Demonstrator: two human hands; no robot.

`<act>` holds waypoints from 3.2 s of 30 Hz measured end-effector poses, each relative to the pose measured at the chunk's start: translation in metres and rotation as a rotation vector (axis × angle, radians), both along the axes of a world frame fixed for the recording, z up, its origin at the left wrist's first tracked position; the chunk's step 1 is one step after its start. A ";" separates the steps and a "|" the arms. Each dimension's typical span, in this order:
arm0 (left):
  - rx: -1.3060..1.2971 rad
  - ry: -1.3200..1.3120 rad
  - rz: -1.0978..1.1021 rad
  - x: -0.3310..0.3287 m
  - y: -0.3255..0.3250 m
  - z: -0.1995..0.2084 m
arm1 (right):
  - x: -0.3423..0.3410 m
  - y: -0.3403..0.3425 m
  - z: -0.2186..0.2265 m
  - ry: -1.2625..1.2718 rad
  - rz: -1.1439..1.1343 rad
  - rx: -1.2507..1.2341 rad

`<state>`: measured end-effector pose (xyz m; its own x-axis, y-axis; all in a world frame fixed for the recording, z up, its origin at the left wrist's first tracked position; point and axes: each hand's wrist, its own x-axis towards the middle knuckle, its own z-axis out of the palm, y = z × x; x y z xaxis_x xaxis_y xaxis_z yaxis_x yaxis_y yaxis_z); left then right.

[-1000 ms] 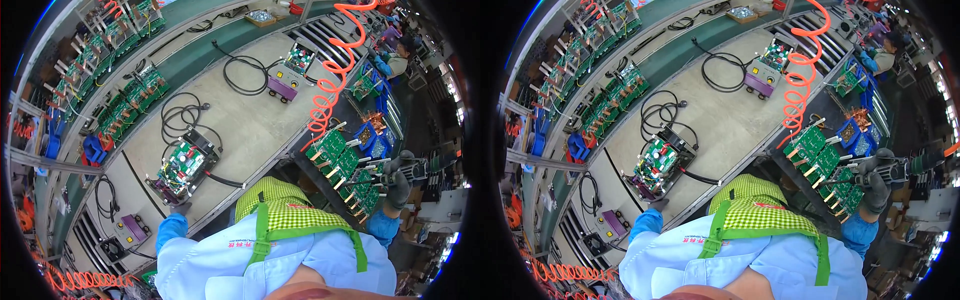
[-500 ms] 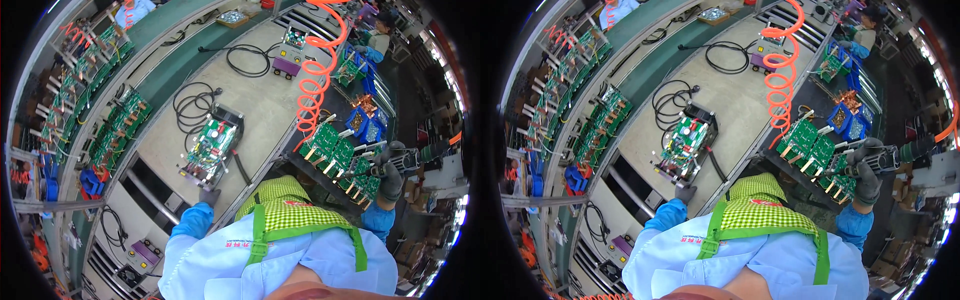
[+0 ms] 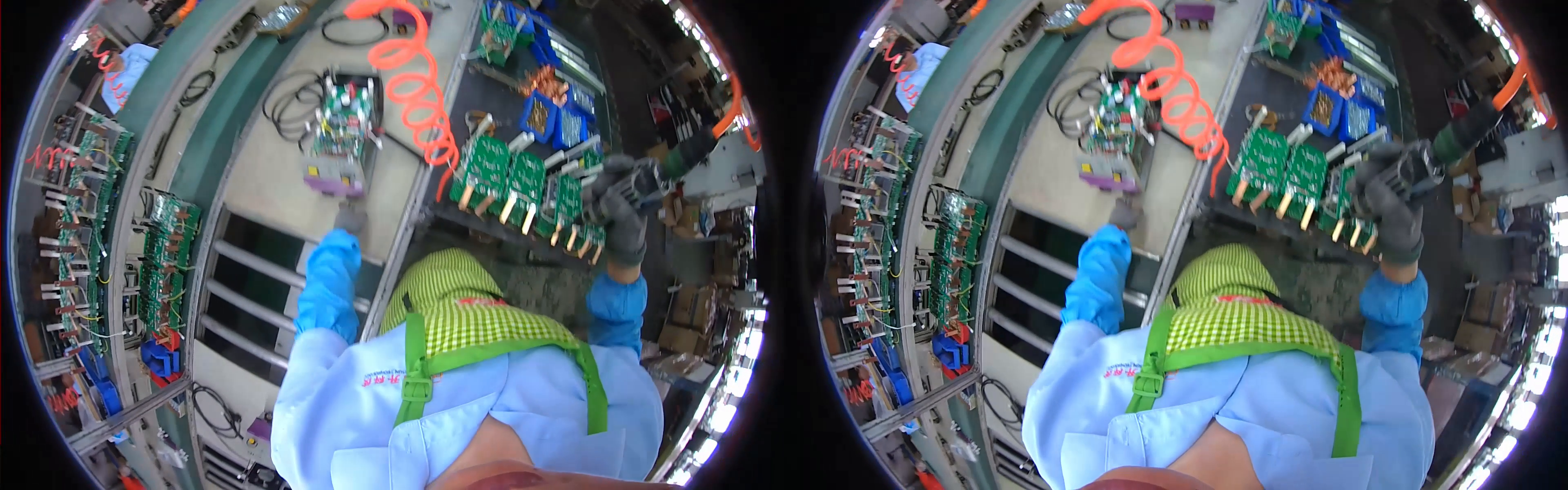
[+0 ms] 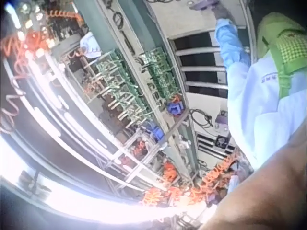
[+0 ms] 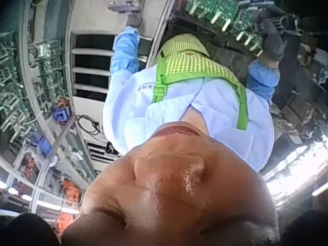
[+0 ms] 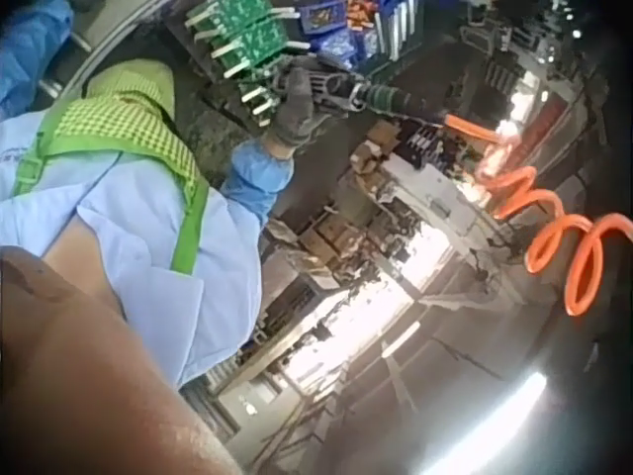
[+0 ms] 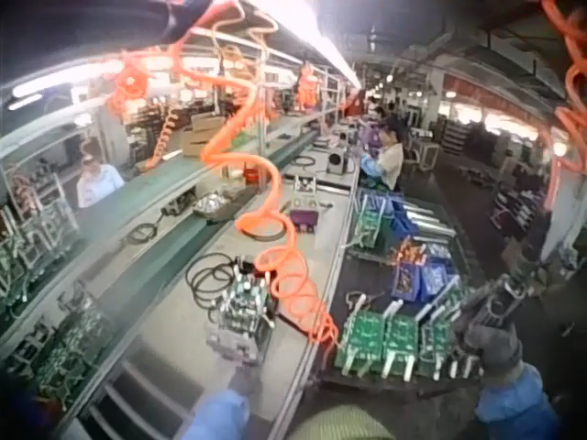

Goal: The recorder is assembling copper strips and components onto circuit board panels at a factory workbench.

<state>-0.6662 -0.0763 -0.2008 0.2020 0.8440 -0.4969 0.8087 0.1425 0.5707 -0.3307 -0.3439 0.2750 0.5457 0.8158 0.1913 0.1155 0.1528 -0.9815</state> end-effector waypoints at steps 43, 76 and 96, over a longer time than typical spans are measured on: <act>-0.975 -1.184 0.099 0.205 -0.099 0.113 | 0.038 0.121 -0.104 -0.105 0.185 0.316; -0.935 -1.185 0.148 0.210 -0.105 0.131 | 0.032 0.130 -0.120 -0.047 0.256 0.247; -1.004 -1.072 0.155 0.203 -0.098 0.160 | 0.044 0.134 -0.114 -0.145 0.199 0.292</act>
